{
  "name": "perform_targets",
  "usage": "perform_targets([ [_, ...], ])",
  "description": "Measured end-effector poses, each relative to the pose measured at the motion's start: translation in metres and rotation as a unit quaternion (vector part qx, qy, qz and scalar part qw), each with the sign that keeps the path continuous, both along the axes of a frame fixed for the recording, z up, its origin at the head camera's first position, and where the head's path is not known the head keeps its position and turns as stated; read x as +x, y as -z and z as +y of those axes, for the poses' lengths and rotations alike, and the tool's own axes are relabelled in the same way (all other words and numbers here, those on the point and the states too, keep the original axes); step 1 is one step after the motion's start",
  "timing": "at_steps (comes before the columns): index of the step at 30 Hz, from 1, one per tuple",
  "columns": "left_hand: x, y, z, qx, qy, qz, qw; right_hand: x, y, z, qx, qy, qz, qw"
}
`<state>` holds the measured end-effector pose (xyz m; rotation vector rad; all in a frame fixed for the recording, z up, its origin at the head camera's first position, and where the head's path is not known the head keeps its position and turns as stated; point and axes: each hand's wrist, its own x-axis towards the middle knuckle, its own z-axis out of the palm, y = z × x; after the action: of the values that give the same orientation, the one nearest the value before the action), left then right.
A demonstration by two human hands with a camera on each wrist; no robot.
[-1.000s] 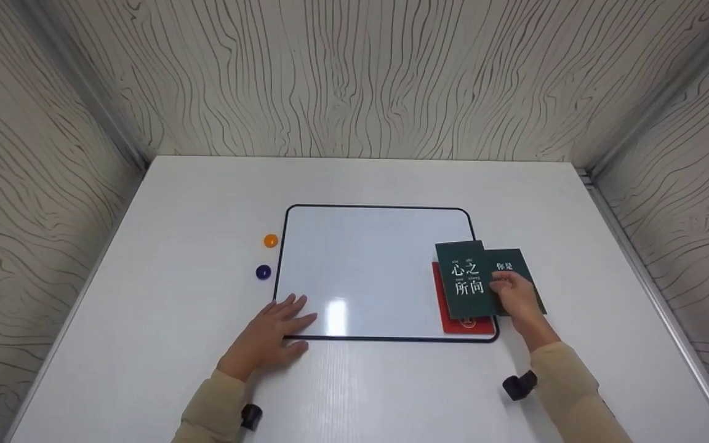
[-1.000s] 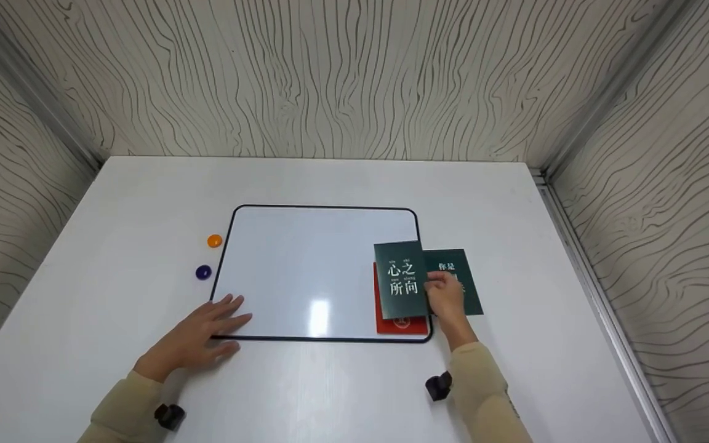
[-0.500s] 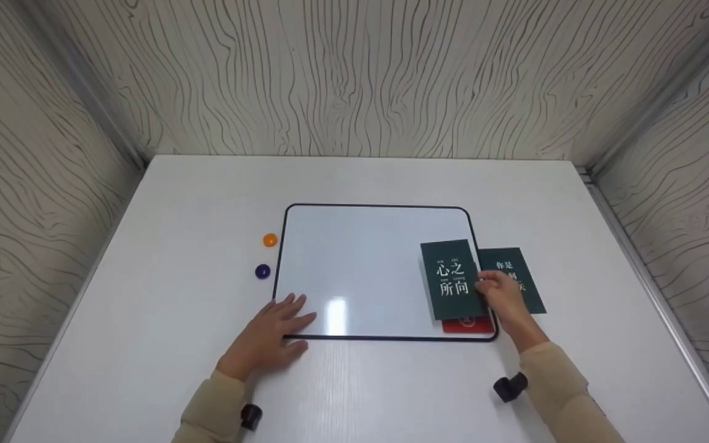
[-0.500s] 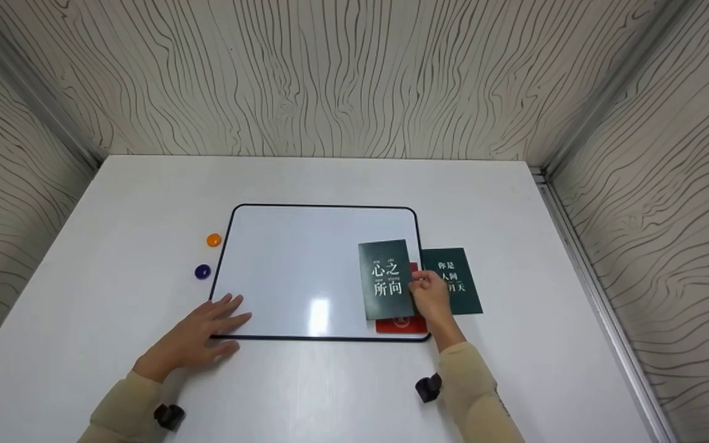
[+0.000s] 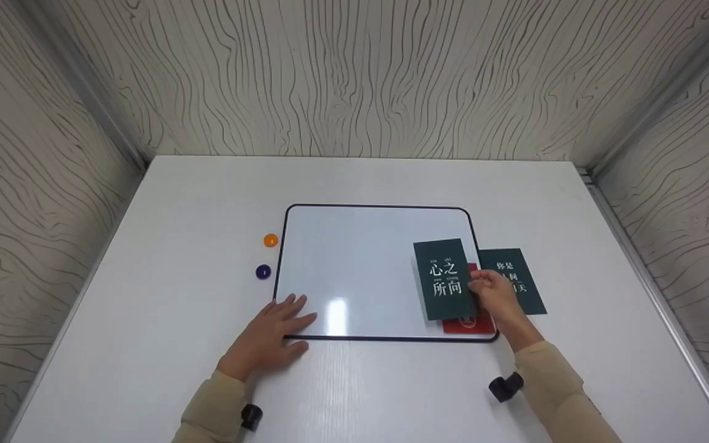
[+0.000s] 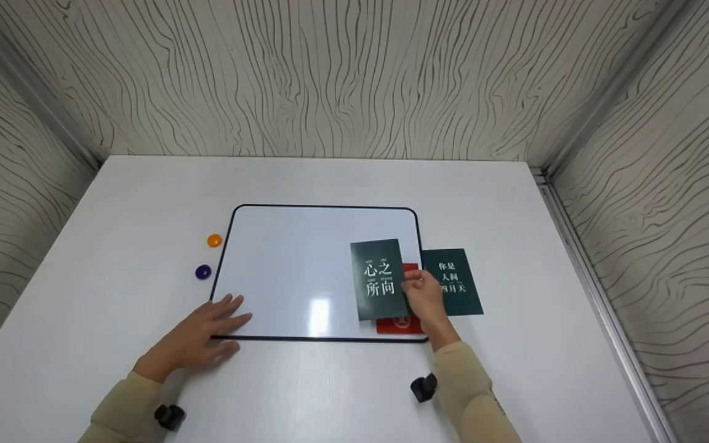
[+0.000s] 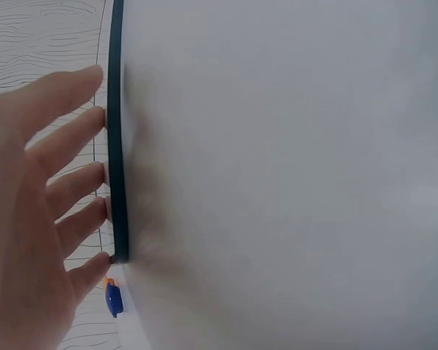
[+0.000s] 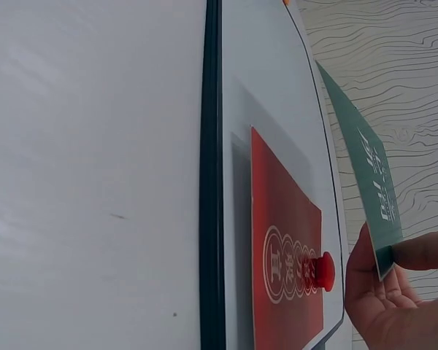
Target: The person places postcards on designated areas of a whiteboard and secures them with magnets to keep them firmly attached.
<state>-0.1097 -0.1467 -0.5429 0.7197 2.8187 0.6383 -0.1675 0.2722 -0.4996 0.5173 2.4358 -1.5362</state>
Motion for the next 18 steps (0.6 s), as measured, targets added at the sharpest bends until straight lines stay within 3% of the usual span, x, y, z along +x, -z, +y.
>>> perform_targets([
  [18,0.000,0.002,-0.001,-0.005,0.000,-0.007,1.0000,0.000,-0.001,-0.017,-0.051,-0.006,-0.021,0.998],
])
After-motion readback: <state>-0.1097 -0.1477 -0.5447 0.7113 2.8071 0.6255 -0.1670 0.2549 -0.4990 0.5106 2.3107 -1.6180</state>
